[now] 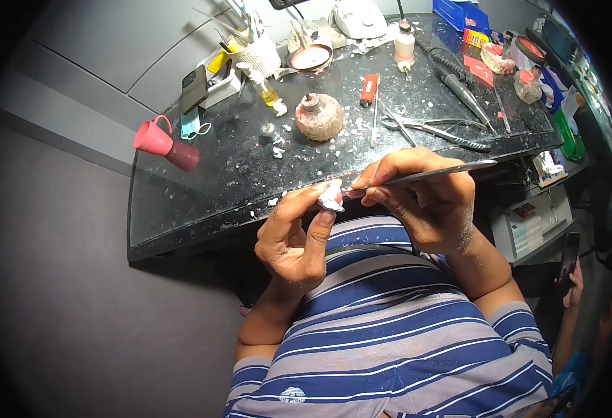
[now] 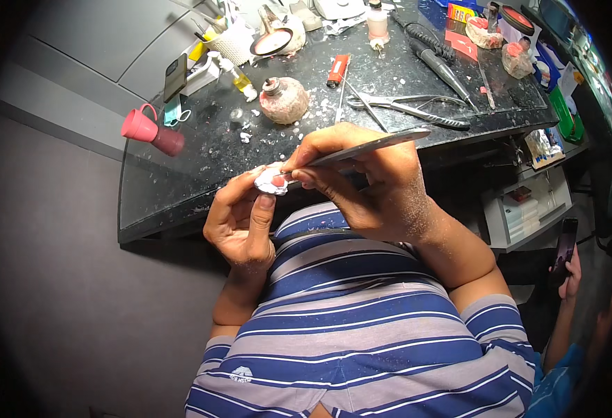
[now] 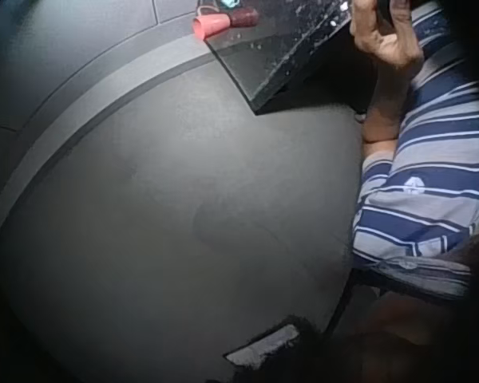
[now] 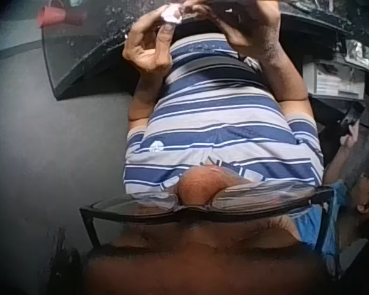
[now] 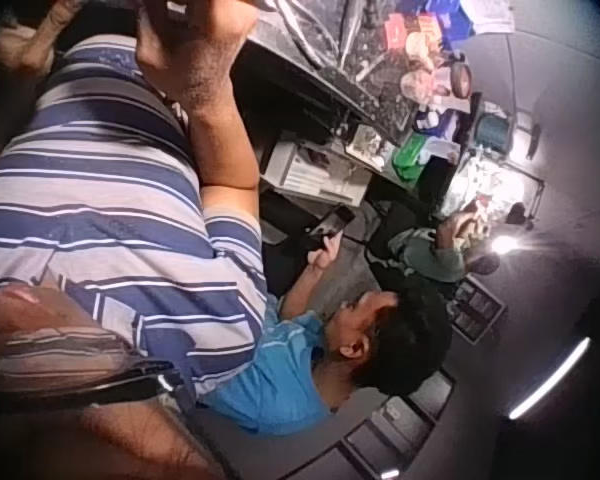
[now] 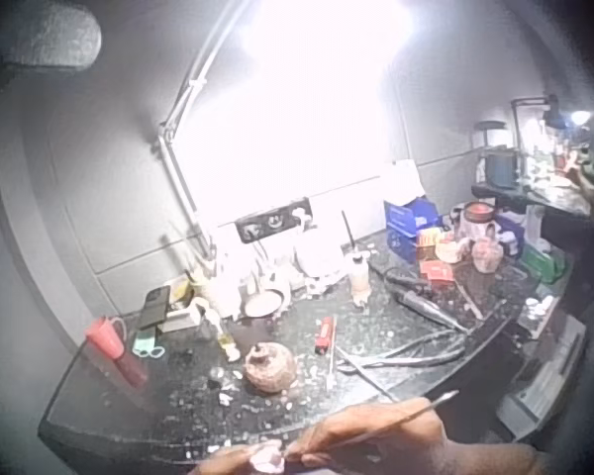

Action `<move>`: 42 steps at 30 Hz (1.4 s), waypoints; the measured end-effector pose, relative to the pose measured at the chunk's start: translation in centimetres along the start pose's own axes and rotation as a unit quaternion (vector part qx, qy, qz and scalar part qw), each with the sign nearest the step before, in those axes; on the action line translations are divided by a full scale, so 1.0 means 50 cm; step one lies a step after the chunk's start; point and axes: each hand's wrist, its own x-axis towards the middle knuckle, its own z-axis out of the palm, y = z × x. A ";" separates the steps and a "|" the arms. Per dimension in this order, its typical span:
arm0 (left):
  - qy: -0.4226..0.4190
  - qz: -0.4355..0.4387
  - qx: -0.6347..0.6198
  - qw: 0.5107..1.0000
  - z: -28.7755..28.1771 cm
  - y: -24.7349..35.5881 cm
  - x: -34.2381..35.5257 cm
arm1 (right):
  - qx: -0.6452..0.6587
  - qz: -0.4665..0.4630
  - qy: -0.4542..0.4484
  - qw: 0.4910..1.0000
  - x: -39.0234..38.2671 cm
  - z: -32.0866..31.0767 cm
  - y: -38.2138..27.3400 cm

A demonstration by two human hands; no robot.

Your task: The person carves and shapes material on a dental model using a metal spatula tool, holding and turning the model by hand.

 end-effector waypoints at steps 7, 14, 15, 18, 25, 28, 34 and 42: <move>0.021 -0.056 -0.066 0.996 -0.007 -0.009 0.008 | 0.018 -0.037 0.044 0.998 0.009 0.004 -0.015; 0.044 -0.158 -0.250 0.954 -0.012 -0.025 0.016 | -0.029 -0.044 0.061 0.997 0.001 0.012 0.007; 0.034 -0.158 -0.253 0.954 -0.012 -0.025 0.015 | -0.025 -0.061 0.080 0.995 0.002 0.018 0.012; 0.027 -0.159 -0.244 0.956 -0.014 -0.025 0.013 | -0.028 -0.043 0.057 0.997 0.001 0.014 0.006; 0.022 -0.158 -0.240 0.958 -0.014 -0.019 0.014 | -0.043 -0.025 0.017 0.999 0.003 0.012 0.001; 0.029 -0.160 -0.243 0.956 -0.014 -0.019 0.013 | -0.053 -0.027 0.019 0.998 0.004 0.013 0.002; 0.027 -0.157 -0.244 0.957 -0.011 -0.016 0.013 | -0.072 -0.030 0.015 0.997 0.007 0.011 -0.002; 0.029 -0.155 -0.233 0.960 -0.010 -0.020 0.011 | -0.045 -0.021 0.016 0.999 0.002 0.018 0.007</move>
